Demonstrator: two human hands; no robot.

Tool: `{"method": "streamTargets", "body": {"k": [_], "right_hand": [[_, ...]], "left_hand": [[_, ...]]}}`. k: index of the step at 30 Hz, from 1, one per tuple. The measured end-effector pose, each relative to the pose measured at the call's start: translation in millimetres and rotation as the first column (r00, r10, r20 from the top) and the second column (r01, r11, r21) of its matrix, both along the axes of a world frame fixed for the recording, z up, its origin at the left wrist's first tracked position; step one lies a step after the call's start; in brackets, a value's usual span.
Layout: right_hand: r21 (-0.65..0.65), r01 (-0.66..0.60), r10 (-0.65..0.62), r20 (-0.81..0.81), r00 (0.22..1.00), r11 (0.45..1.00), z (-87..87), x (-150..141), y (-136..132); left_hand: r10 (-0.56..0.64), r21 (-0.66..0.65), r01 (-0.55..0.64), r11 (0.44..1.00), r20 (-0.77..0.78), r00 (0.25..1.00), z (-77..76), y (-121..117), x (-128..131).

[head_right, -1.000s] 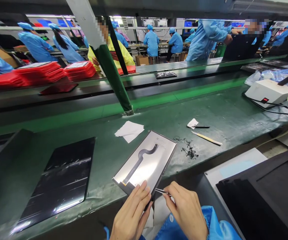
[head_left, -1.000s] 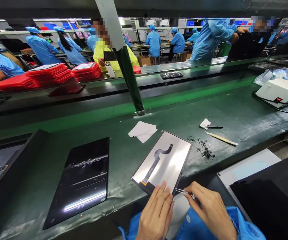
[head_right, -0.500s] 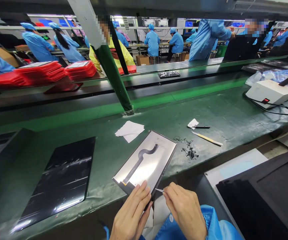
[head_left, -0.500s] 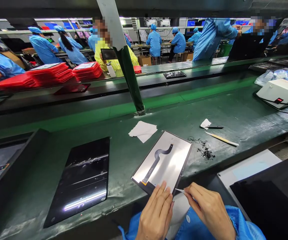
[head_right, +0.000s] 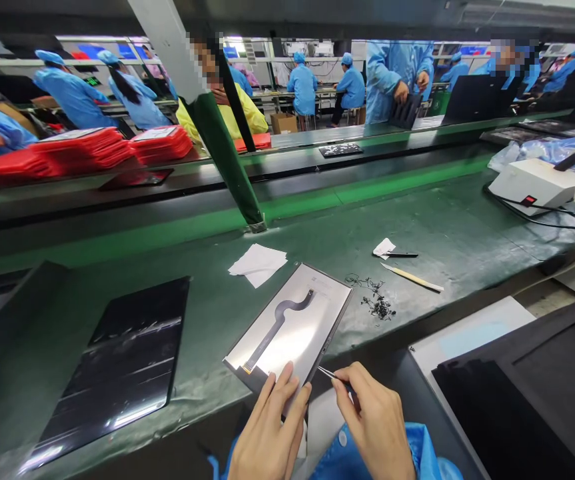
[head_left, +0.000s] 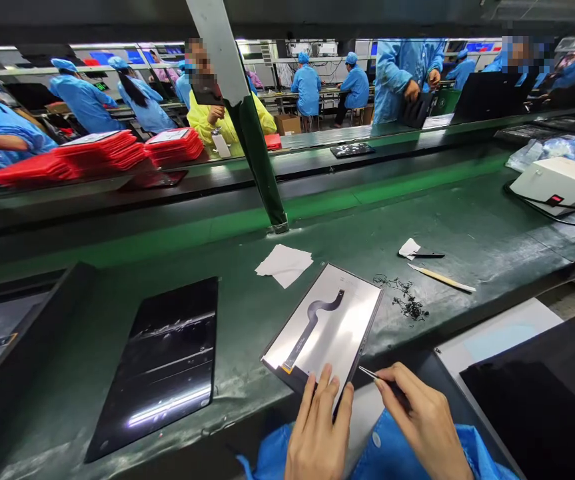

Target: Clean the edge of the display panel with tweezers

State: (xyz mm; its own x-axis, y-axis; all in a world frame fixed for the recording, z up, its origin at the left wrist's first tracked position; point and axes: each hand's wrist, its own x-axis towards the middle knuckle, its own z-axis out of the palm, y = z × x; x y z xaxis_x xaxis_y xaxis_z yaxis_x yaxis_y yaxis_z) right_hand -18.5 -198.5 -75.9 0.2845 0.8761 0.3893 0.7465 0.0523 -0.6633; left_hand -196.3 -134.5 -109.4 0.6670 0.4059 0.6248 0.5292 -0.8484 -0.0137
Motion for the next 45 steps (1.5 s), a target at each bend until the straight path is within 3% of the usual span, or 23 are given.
{"method": "streamTargets", "body": {"k": [6,16,23,29,35,45], "right_hand": [[0.006,0.091,-0.09,-0.054,0.994,0.996,-6.4,1.5,-11.4],[-0.036,0.078,-0.083,-0.153,0.985,0.996,-18.9,2.6,-19.9],[-0.074,0.066,-0.079,-0.195,0.978,0.995,-19.8,2.0,-21.3],[-0.078,0.049,-0.064,-0.195,0.979,0.996,-21.1,4.1,-22.5],[-0.091,0.049,-0.066,-0.192,0.979,0.995,-22.7,3.1,-24.7],[-0.087,0.053,-0.067,-0.171,0.983,0.995,-18.4,2.5,-21.5]], "left_hand": [[0.013,0.033,-0.012,0.999,-0.035,0.999,-4.8,-2.3,-0.6],[-0.005,0.021,0.007,1.0,-0.089,0.996,3.9,-0.7,-3.1],[0.039,-0.07,-0.041,0.997,-0.036,0.999,7.5,-6.8,-2.7],[-0.007,0.016,0.009,1.0,-0.089,0.996,6.8,-2.7,-3.9],[-0.036,-0.019,0.035,0.999,-0.058,0.998,4.0,0.7,-8.4],[-0.028,0.041,0.032,0.999,-0.084,0.996,5.2,0.9,-6.0]]}}
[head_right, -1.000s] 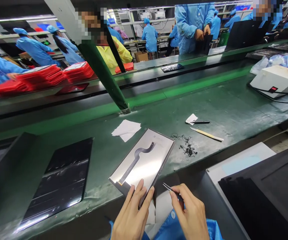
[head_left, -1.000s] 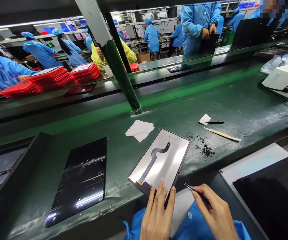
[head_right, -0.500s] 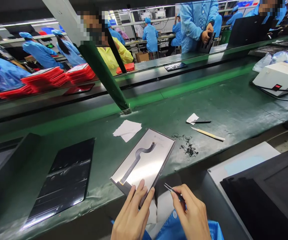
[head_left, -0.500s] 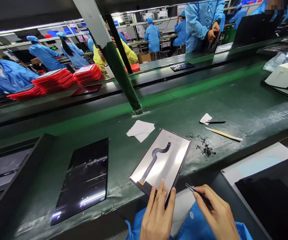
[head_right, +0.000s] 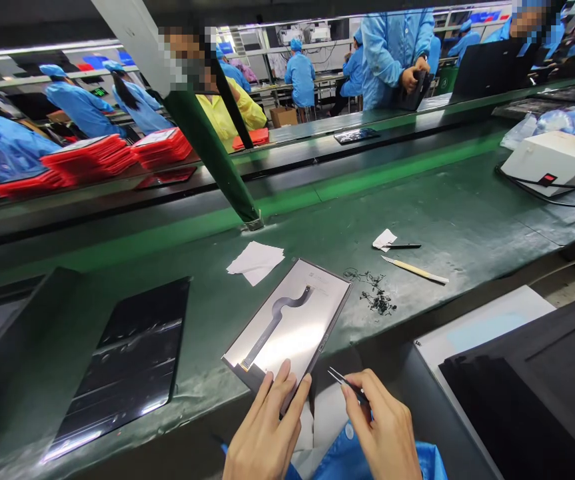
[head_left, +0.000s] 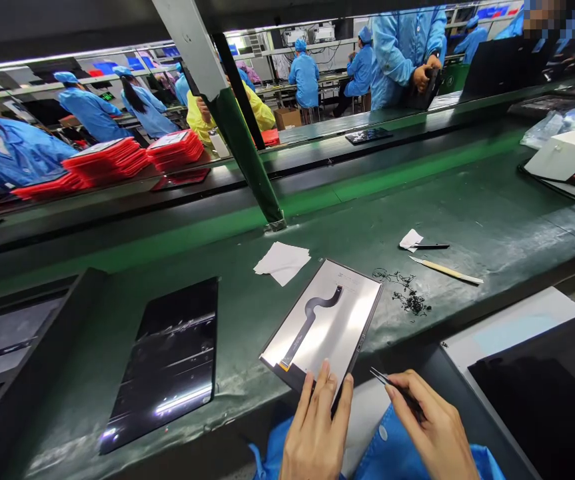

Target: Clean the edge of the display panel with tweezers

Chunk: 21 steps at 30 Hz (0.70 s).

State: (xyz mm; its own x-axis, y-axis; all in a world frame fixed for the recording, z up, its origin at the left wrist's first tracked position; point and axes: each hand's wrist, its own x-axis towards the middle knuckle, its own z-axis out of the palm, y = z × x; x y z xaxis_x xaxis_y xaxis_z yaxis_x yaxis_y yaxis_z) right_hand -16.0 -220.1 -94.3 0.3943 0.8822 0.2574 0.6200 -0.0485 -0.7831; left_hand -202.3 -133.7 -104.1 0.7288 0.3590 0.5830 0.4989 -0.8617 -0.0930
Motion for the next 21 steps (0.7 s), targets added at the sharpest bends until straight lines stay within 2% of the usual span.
{"method": "streamTargets", "body": {"k": [6,16,21], "right_hand": [[-0.003,0.006,-0.006,-0.005,1.0,1.0,-0.2,0.3,-0.8],[0.006,-0.006,0.006,0.013,1.0,1.0,0.7,0.2,-1.0],[-0.002,-0.003,0.003,0.023,1.0,1.0,1.2,-0.5,-1.2]], "left_hand": [[-0.012,-0.057,0.015,0.998,0.051,0.999,-0.4,0.1,-1.0],[0.002,0.012,-0.002,1.0,-0.001,1.0,0.8,1.3,2.4],[-0.022,-0.003,0.022,1.0,0.054,0.998,0.7,2.9,1.0]]}}
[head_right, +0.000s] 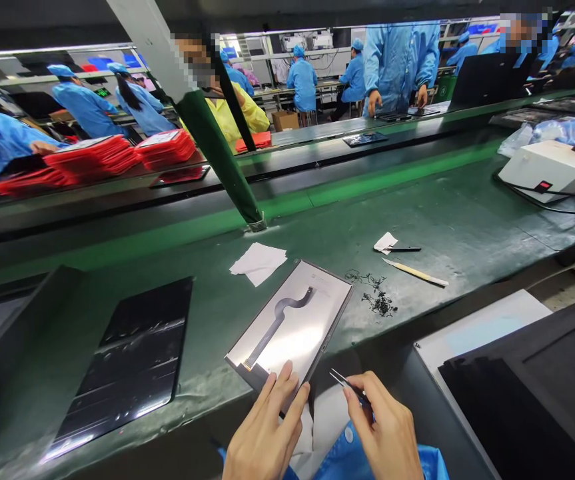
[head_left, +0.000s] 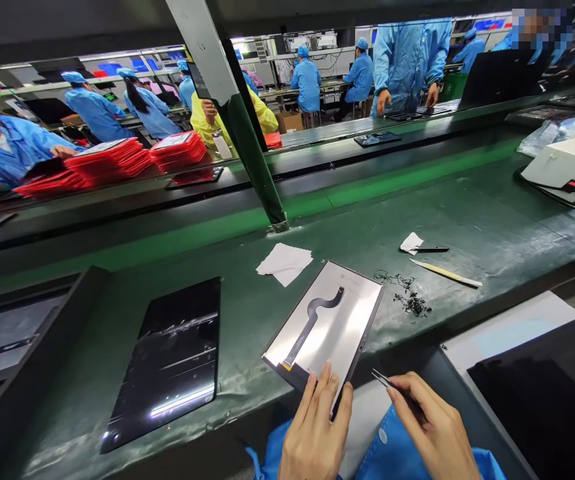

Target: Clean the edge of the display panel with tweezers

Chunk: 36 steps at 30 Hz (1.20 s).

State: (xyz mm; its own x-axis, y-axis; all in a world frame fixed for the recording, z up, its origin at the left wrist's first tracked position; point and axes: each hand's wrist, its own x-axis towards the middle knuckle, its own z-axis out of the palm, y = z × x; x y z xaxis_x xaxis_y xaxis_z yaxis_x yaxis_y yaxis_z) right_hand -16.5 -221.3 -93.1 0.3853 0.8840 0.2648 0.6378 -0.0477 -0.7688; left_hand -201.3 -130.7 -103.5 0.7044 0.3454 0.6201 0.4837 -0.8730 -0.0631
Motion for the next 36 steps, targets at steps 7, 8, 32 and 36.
{"method": "streamTargets", "body": {"k": [7,8,32,36], "right_hand": [[0.011,-0.038,0.037,0.059,0.998,0.999,2.4,-3.0,1.4],[0.011,-0.045,0.044,0.076,0.996,0.999,3.2,-3.4,1.9],[0.039,-0.152,0.128,0.362,0.923,0.988,18.5,-11.8,18.8],[0.016,-0.16,0.141,0.393,0.909,0.987,19.2,-12.1,19.1]], "left_hand": [[0.015,0.016,-0.014,1.0,-0.025,1.0,0.2,-1.0,2.4],[0.015,0.017,-0.014,1.0,-0.03,0.999,0.4,-0.6,2.4],[-0.021,-0.045,0.027,0.999,0.14,0.99,6.3,0.6,4.9],[-0.024,-0.045,0.03,0.999,0.137,0.99,6.2,1.0,4.6]]}}
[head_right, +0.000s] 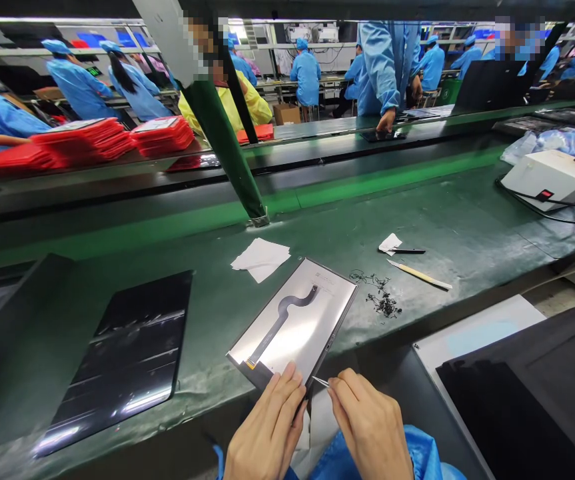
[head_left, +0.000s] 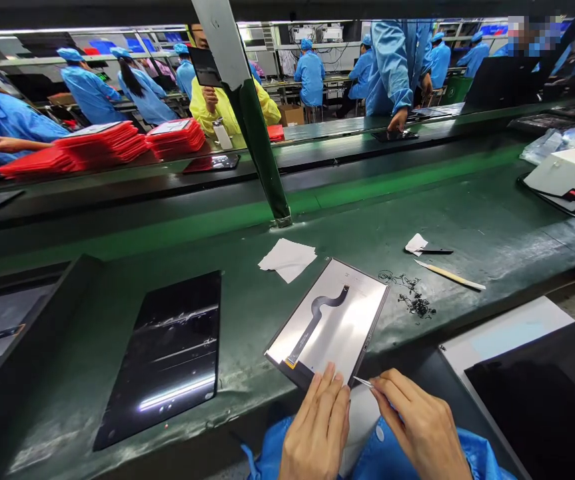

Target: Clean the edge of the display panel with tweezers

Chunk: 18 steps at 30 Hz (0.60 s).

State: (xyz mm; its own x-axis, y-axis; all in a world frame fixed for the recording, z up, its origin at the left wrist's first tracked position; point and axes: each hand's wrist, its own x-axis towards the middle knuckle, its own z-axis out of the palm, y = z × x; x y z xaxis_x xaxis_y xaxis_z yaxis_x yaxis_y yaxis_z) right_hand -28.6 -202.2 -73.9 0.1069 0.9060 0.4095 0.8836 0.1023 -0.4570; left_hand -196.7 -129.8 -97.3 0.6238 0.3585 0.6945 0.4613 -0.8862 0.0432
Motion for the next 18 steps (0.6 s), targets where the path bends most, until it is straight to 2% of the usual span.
{"method": "streamTargets", "body": {"k": [3,6,8,11,13,15,18], "right_hand": [[-0.034,0.001,-0.003,-0.072,0.997,0.999,0.4,1.0,0.6],[-0.167,-0.017,-0.035,-0.306,0.951,0.986,-1.1,5.8,4.2],[-0.315,-0.058,-0.114,-0.501,0.858,0.947,-3.9,10.2,8.5],[-0.478,-0.172,-0.27,-0.718,0.642,0.861,-9.4,14.7,15.5],[-0.506,-0.243,-0.342,-0.798,0.497,0.828,-11.5,15.3,19.2],[-0.503,-0.278,-0.381,-0.837,0.393,0.818,-10.9,15.1,22.0],[-0.498,-0.284,-0.407,-0.854,0.322,0.82,-6.7,16.3,25.1]], "left_hand": [[-0.002,-0.008,0.002,1.0,-0.004,1.0,0.1,-0.3,0.6],[-0.002,-0.011,0.002,1.0,0.006,1.0,0.4,-0.9,1.9],[-0.003,-0.01,0.003,1.0,0.017,1.0,0.9,-1.0,2.6],[0.001,-0.003,0.0,1.0,0.026,1.0,1.8,-0.4,2.8],[0.002,-0.003,-0.001,1.0,0.02,1.0,2.0,0.0,2.3],[0.002,-0.009,-0.002,1.0,0.016,1.0,1.7,0.0,1.6],[0.005,-0.021,-0.005,1.0,0.013,1.0,1.2,-0.7,0.9]]}}
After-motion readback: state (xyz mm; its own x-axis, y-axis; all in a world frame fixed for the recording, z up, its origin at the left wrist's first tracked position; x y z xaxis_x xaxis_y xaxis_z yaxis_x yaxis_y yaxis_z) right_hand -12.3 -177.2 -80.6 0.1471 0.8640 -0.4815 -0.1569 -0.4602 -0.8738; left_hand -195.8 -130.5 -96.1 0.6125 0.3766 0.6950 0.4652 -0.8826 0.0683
